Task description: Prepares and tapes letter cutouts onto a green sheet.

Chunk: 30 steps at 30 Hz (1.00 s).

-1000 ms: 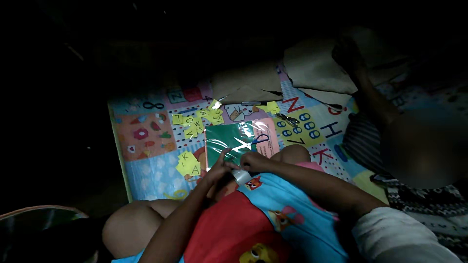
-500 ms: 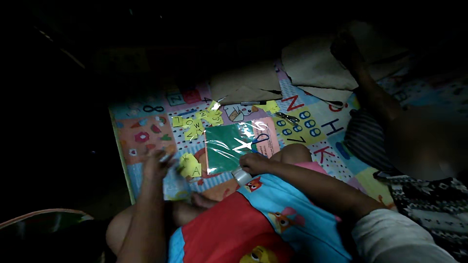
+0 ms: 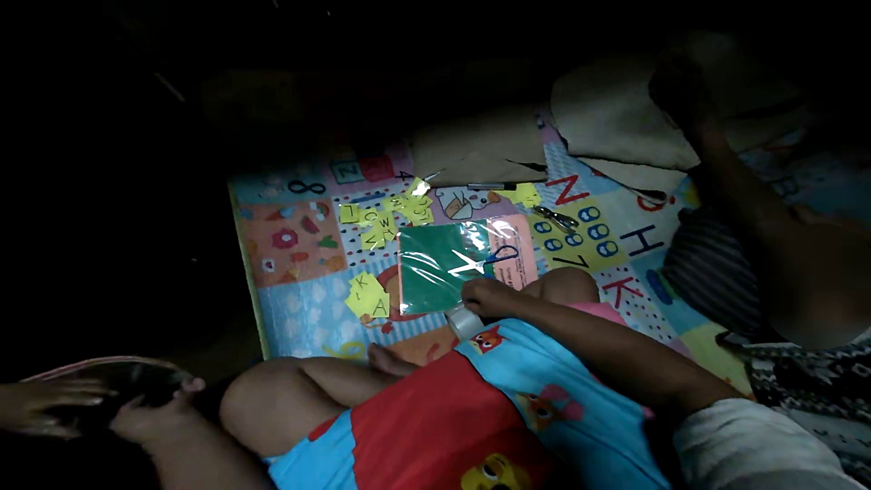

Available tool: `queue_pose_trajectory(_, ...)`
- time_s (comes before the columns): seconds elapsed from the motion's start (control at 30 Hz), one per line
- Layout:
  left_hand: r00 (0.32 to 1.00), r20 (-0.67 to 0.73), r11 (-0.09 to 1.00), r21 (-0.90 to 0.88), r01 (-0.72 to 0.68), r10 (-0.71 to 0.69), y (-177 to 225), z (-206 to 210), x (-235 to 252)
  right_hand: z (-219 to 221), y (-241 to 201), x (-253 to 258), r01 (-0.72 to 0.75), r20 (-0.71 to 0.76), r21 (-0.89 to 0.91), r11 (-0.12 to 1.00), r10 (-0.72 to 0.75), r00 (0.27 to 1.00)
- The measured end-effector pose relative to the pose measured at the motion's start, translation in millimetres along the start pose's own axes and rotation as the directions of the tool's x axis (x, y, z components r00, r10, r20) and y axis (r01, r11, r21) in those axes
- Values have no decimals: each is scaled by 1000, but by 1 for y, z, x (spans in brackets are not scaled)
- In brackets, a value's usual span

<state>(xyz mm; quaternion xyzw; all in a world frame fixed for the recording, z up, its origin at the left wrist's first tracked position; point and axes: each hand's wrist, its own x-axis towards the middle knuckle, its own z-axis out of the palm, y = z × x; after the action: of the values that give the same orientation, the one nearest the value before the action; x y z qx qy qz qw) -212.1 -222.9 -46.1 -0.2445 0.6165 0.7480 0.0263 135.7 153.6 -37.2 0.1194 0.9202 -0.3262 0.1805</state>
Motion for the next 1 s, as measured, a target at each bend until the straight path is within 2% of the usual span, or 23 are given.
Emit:
queue_pose_trajectory(0.07,999,-32,1000,15,3,-2,10,20,-18,-2,-1,-2,-12,12,-3,1000,12,1000)
queue_pose_trajectory(0.13,1000,2,1000,-21,-10,10,4,17,-3,-2,-1,-2,-14,19,-9,1000,14,1000)
queue_pose_trajectory(0.23,999,10,996,-73,45,-45,-5,11,17,-1,-1,-3,-10,15,-18,1000,11,1000)
queue_pose_trajectory(0.37,997,-18,994,-89,69,-71,-1,15,11,-3,-4,-3,-25,24,-20,999,25,999)
queue_pose_trajectory(0.5,1000,3,998,-51,28,-28,-3,16,8,-3,-3,-5,-10,13,-13,1000,11,1000)
queue_pose_trajectory(0.63,994,52,978,-182,102,-94,-11,12,18,-2,-2,-5,4,1,-13,1000,-4,1000)
queue_pose_trajectory(0.73,997,43,994,-88,66,-63,-17,6,-3,-2,0,-5,9,-1,-10,1000,-9,1000)
queue_pose_trajectory(0.83,1000,29,984,179,-12,7,-8,3,-45,-4,-2,-4,-12,20,-13,1000,13,1000)
queue_pose_trajectory(0.87,1000,10,987,159,2,-4,-8,3,-46,-4,-3,-4,-23,26,-15,1000,23,999)
queue_pose_trajectory(1.0,998,-23,987,-148,57,-61,-15,2,-10,-5,-5,-3,-37,35,-18,999,37,999)
